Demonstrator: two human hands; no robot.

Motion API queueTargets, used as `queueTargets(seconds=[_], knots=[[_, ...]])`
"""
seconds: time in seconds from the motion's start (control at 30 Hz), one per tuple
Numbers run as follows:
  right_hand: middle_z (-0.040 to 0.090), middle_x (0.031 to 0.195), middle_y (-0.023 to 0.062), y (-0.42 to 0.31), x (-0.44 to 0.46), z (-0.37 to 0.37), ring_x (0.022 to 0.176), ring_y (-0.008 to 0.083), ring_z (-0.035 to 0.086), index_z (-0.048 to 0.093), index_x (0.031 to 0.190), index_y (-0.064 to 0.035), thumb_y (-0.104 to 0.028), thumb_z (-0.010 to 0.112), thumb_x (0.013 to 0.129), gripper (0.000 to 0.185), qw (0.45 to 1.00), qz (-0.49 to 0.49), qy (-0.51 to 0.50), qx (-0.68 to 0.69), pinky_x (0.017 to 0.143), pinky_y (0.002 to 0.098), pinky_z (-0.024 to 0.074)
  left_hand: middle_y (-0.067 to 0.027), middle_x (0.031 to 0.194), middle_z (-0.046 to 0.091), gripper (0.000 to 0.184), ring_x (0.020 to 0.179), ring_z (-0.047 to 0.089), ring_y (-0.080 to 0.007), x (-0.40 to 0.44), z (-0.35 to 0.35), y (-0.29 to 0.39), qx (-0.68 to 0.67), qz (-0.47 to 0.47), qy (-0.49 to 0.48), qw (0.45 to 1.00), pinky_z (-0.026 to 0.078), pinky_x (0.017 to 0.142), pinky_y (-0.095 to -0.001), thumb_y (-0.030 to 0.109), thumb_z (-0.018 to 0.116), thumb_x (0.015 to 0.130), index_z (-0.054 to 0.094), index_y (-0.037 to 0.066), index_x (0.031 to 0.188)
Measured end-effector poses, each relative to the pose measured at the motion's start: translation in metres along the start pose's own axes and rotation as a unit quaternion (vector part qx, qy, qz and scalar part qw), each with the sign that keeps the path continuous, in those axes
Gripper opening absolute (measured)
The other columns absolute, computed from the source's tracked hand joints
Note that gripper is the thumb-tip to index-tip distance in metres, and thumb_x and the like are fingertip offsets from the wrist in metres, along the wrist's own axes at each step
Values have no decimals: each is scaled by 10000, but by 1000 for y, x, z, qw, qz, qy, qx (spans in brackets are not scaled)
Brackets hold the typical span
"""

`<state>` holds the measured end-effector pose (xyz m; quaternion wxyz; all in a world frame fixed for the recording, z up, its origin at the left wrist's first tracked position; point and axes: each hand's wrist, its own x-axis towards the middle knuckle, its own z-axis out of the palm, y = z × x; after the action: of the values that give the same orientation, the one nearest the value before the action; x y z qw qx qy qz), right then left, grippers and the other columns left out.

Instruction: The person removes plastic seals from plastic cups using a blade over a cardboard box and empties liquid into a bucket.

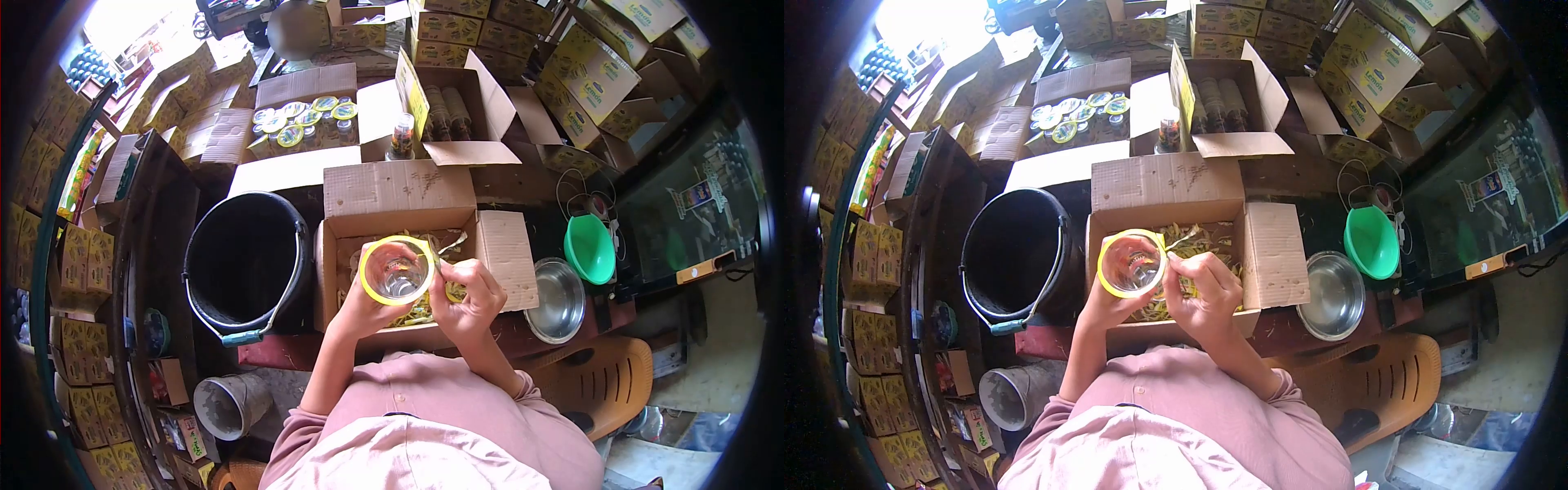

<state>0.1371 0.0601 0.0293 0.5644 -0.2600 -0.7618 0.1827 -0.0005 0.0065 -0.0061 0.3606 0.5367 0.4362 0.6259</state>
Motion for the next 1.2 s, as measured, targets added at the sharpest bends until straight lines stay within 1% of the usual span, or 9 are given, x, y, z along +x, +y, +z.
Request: queueTargets(seconds=[0.07,0.17,0.3,0.37,0.47,0.57,0.87,1.0,1.2], knots=[[552,659,76,1,1,1,557,177,570,603,809,-28,74,666,635,211,1000,-17,4,3,499,267,457,-98,1081,455,633,1028,483,-184,0,0,0,-12,1,1,1000,409,896,-319,-17,711,634,348,34,1151],[576,660,92,-1,1,1,576,183,580,581,747,-3,59,660,649,140,1000,4,-1,-4,535,261,459,-97,1082,456,648,1035,483,-185,0,-2,-2,-17,7,-5,1000,405,901,-317,-12,720,623,349,32,1153],[569,661,89,-1,0,2,569,181,577,584,755,-7,66,656,644,151,1000,-2,-4,-7,525,261,457,-96,1082,459,677,1036,489,-193,0,-9,-1,42,22,-19,999,406,907,-320,-8,729,613,343,33,1167],[556,662,75,0,0,3,563,167,573,594,777,-21,71,653,637,178,1000,-12,-5,-7,506,258,454,-97,1085,460,695,1039,494,-199,0,-10,-4,23,35,-16,999,409,906,-323,-3,734,605,339,34,1176],[567,663,77,0,0,1,575,152,579,584,753,-12,67,650,646,149,986,131,-19,101,532,251,456,-99,1089,463,712,1046,498,-202,-2,-9,-7,31,43,3,999,413,906,-326,5,741,593,338,37,1180],[580,666,79,1,-1,2,593,145,589,580,744,-7,60,649,653,132,968,179,-14,174,557,250,459,-101,1097,465,725,1052,500,-202,-2,-10,-8,31,42,14,999,412,910,-325,12,746,580,339,39,1179],[584,675,91,-1,-3,2,599,190,596,602,773,-22,54,661,647,159,999,33,-12,26,531,267,467,-87,1105,437,721,1043,486,-195,-3,-11,-5,61,36,2,998,413,899,-323,7,751,566,363,44,1172],[583,683,92,-1,-2,2,589,200,590,604,784,-25,63,658,638,178,1000,18,-15,7,527,272,465,-93,1102,460,757,1046,501,-212,-3,-15,1,137,44,-13,990,399,919,-323,64,791,572,355,29,1190],[580,678,89,4,-1,1,586,193,589,602,788,-16,72,655,641,179,999,25,-30,31,527,270,463,-84,1099,441,774,1058,487,-204,-7,-16,-2,71,21,-32,997,393,928,-318,69,792,558,361,28,1200]])
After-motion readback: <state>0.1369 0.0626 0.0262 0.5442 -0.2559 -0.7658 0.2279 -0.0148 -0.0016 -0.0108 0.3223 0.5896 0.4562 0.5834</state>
